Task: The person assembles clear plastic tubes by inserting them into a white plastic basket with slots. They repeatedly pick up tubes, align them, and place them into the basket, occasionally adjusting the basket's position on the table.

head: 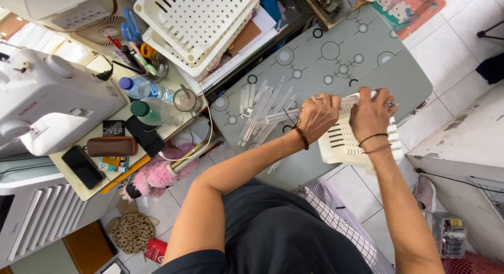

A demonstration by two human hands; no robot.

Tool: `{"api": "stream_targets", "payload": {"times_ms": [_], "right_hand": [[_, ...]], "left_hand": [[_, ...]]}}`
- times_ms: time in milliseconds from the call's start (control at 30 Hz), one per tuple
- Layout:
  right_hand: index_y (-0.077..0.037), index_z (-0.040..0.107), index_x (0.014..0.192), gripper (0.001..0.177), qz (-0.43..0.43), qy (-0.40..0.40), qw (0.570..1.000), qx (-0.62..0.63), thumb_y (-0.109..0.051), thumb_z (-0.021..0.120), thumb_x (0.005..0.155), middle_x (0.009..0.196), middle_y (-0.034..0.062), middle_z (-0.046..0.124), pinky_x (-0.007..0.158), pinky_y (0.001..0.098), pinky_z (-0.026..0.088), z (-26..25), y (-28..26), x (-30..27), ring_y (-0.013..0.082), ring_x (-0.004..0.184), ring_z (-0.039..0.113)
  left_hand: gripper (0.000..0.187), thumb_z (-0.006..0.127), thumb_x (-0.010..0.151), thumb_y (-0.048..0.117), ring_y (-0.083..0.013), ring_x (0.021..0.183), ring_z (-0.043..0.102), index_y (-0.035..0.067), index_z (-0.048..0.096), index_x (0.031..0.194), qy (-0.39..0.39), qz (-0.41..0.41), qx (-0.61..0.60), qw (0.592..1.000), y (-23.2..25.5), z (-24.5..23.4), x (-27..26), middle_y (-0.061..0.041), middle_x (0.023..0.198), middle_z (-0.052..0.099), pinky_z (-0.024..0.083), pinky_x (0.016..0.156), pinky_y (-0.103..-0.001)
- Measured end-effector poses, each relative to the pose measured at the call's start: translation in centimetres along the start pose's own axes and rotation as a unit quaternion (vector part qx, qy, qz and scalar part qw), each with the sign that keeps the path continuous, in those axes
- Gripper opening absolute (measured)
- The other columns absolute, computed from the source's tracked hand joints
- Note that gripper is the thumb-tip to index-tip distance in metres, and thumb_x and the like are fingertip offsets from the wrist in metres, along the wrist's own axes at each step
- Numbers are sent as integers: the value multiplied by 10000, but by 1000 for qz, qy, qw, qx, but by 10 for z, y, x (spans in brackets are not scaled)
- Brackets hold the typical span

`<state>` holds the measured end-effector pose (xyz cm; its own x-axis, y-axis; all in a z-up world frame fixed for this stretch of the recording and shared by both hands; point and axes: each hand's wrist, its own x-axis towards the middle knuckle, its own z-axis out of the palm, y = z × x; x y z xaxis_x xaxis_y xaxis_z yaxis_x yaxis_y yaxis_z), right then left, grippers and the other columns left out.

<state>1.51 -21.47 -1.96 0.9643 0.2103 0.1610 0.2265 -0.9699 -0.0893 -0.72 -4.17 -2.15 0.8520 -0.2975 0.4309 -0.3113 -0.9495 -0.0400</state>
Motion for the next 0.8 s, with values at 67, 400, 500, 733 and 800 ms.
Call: {"api": "stream_targets", "payload": {"times_ms": [67,400,500,733,800], "right_hand": [[-165,615,1286,517,-39,-45,996,72,-188,794,802,1258,205,530,933,646,371,-3,11,0,463,1192,512],[-203,654,1228,421,1,-26,992,125,-233,802,835,1248,103,584,994,597,374,-17,-3,1,335,1176,577],[-209,661,1192,397,-32,-54,992,110,-244,808,825,1233,82,589,981,605,363,-22,-2,8,322,1191,570],[-226,681,1170,315,-147,-8,988,48,-165,763,872,1197,44,569,1049,567,380,-25,12,29,268,1221,566],[-209,681,1166,350,-177,-17,984,26,-108,739,835,1204,34,563,1037,555,380,-28,19,32,258,1209,564]], "left_hand": [[454,540,1019,488,-164,520,634,84,538,813,-44,-3,-76,996,0,8,3,-46,635,611,475,414,-336],[460,559,963,511,-289,606,709,60,609,890,-103,2,-244,964,-30,31,4,-125,686,698,526,507,-403],[501,560,1013,552,-252,593,674,89,667,855,-210,-1,-324,922,-53,32,7,-81,668,682,487,516,-395],[525,517,1049,562,-71,391,332,48,580,964,-450,-195,-743,455,-53,13,-4,41,579,365,268,317,-270],[555,473,1020,554,-115,376,416,22,610,938,-379,-234,-680,582,-26,6,-16,-3,572,447,349,308,-296]]}}
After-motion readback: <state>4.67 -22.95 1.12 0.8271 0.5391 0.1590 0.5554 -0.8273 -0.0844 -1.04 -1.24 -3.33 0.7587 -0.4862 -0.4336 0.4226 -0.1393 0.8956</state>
